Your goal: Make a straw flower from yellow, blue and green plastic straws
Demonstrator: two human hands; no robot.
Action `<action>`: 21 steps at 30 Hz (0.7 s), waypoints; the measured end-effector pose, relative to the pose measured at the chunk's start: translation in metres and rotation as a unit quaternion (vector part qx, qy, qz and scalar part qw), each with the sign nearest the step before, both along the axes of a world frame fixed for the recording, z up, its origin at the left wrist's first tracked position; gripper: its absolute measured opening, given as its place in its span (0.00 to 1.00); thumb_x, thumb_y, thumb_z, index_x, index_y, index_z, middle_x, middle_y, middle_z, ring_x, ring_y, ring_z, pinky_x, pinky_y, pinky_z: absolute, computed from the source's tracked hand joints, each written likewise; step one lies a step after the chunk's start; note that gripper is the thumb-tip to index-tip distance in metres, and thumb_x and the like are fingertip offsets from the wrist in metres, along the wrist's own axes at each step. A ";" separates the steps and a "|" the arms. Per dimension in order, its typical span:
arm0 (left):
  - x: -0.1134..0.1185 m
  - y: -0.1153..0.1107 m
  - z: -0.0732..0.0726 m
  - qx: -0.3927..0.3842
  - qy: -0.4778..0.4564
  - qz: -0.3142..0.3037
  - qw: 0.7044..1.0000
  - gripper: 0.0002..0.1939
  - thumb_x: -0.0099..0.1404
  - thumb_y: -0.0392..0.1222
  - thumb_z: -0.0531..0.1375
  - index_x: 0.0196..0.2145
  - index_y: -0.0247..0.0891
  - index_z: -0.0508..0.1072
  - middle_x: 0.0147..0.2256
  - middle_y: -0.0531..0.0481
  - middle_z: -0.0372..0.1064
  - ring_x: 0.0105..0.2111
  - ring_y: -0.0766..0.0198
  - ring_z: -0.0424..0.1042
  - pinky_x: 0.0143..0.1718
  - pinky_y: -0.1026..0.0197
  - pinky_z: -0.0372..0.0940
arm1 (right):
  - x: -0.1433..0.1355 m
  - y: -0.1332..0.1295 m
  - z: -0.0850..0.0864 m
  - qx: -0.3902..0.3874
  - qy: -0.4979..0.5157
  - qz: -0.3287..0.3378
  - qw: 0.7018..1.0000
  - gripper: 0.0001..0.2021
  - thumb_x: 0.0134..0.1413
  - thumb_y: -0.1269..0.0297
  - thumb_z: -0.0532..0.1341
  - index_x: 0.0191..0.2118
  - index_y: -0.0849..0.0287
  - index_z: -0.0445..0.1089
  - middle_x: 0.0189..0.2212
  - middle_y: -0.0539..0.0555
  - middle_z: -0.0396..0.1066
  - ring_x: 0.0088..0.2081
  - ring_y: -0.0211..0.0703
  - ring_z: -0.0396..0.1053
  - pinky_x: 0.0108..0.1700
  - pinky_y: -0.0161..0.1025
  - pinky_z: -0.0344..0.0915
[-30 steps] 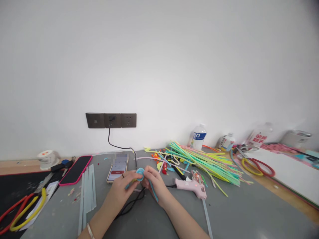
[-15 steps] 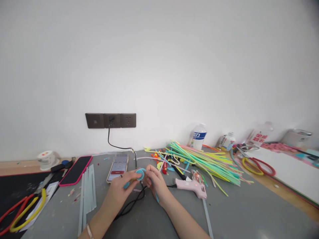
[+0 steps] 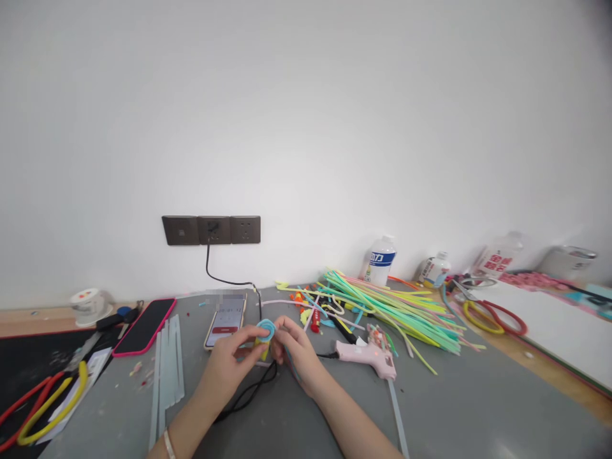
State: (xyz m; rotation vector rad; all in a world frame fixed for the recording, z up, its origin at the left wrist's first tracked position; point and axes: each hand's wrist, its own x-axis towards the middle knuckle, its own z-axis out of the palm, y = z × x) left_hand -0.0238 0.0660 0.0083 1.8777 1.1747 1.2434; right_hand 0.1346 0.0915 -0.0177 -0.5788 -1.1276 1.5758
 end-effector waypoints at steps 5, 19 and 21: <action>-0.003 0.002 0.001 0.021 0.076 -0.027 0.997 0.08 0.63 0.40 0.58 0.39 0.41 0.76 0.37 0.49 0.79 0.34 0.61 0.77 0.35 0.64 0.73 | 0.005 0.000 0.006 0.012 -0.041 -0.031 0.999 0.16 0.52 0.51 0.63 0.37 0.57 0.64 0.13 0.40 0.59 0.14 0.31 0.51 0.18 0.30 0.47; 0.001 -0.004 0.000 -0.076 -0.034 -0.024 0.996 0.12 0.63 0.39 0.53 0.46 0.41 0.63 0.31 0.53 0.67 0.30 0.63 0.69 0.33 0.63 0.66 | 0.007 0.003 0.006 -0.020 -0.019 -0.069 0.997 0.22 0.44 0.45 0.68 0.27 0.57 0.60 0.11 0.37 0.52 0.14 0.27 0.39 0.17 0.31 0.35; 0.003 -0.006 0.003 -0.111 -0.042 -0.038 0.992 0.10 0.65 0.41 0.51 0.44 0.40 0.65 0.27 0.56 0.62 0.24 0.66 0.63 0.27 0.66 0.62 | 0.006 0.002 0.007 -0.014 -0.023 -0.088 0.996 0.22 0.44 0.45 0.68 0.27 0.57 0.60 0.12 0.38 0.53 0.14 0.27 0.41 0.17 0.30 0.36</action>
